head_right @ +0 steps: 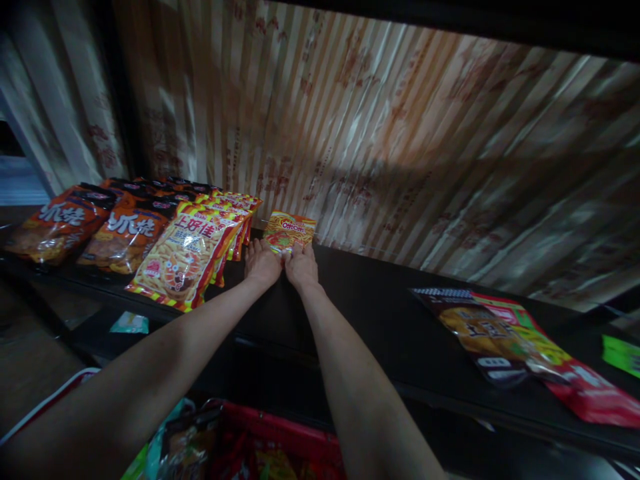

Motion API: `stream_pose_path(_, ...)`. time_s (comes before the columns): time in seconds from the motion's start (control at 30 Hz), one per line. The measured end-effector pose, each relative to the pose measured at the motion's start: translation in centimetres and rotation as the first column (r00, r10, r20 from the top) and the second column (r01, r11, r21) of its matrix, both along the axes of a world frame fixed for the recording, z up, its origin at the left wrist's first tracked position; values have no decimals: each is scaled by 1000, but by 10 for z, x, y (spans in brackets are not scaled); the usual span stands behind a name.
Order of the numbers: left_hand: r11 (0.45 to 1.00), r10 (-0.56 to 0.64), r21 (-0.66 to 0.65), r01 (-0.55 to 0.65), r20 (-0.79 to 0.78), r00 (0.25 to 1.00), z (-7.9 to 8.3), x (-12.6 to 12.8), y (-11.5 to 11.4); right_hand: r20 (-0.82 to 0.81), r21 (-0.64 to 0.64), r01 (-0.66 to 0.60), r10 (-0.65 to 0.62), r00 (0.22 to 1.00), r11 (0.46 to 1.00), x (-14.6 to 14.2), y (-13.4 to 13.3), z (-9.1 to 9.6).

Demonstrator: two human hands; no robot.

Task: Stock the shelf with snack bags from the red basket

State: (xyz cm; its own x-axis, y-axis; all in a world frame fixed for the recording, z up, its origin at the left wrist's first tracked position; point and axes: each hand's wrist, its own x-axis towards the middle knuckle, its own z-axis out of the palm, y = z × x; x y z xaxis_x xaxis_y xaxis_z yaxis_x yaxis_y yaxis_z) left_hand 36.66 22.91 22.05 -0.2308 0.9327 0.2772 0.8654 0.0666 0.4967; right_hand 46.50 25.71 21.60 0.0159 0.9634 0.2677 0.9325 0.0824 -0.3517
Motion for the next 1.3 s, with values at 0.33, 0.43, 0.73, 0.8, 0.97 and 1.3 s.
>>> stream_pose_path(0.33, 1000, 10, -16, -11, -5, 1000, -1, 1, 1, 37, 28, -16, 15, 999, 999, 2, 4, -5)
stream_pose_path(0.43, 1000, 17, -13, -17, 2, 1000, -2, 1, 2, 23, 81, -24, 22, 999, 996, 3, 2, -5)
stream_pose_path(0.73, 995, 4, 102, -3, -7, 1000, -3, -1, 1, -90, 287, -49, 78, 993, 957, -1, -44, 14)
stream_pose_path(0.8, 994, -16, 109, 17, -11, 1000, 1, -2, -3, -115, 302, -101, 141, 983, 948, -3, -59, 19)
stream_pose_path(0.97, 984, -119, 139, 112, 50, 992, 15, -1, -41, -243, 276, -150, 220, 945, 949, -9, -94, 28)
stream_pose_path(1.3, 735, -43, 677, -37, 101, 994, 23, -107, -145, -593, 37, -188, 173, 786, 982, -67, -134, 46)
